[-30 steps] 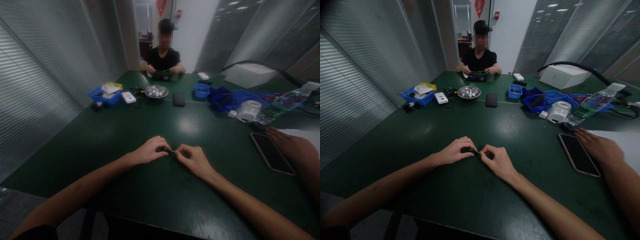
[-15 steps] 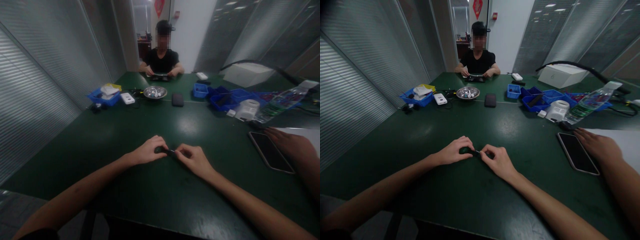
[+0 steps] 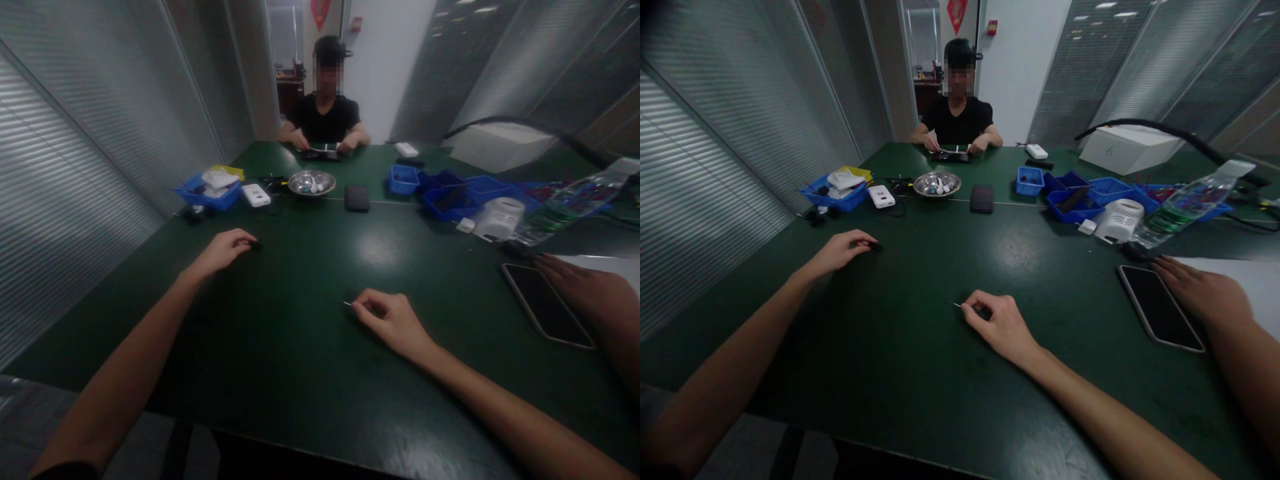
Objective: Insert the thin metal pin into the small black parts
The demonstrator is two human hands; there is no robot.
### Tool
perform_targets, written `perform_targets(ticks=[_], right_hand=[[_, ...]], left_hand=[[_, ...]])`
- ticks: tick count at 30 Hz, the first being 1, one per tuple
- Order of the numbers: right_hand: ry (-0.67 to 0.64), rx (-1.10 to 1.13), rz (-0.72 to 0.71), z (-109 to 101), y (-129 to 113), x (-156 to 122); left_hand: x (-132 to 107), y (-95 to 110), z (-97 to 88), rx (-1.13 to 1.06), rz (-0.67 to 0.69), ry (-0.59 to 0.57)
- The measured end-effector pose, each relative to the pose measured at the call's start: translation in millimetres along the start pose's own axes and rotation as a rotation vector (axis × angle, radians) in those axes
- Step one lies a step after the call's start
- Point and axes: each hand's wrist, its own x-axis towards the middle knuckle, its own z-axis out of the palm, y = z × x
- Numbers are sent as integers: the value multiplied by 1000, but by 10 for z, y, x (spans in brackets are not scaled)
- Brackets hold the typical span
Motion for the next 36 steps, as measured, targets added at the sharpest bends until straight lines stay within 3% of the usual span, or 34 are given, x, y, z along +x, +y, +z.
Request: perform_targets(ticks=[3, 6, 10, 13, 15, 18, 24, 28, 36], right_hand=[[-3, -1, 4, 0, 0, -7], [-1, 0, 1, 8, -1, -15], [10, -6, -3, 18, 4, -26], [6, -5, -2, 9, 6, -36], [4, -4, -2, -1, 4, -42], [2, -3, -8, -13, -1, -44], [-8, -5, -11, -23, -6, -42], [-6, -8, -18, -12, -6, -37], [-10, -12, -14, 6, -33, -25]], left_hand=[[6, -423, -174, -7, -217, 188], [-22, -660, -271, -50, -320, 270], [-75, -750, -361, 150, -498, 342], [-113, -730, -396, 190, -618, 269], [-130, -693, -391, 212, -607, 269], [-144, -605, -359, 254, -511, 378], [-144, -376, -324, 114, -443, 496], [-119, -310, -300, 43, -390, 523], [-53, -285, -163, 156, -322, 489]])
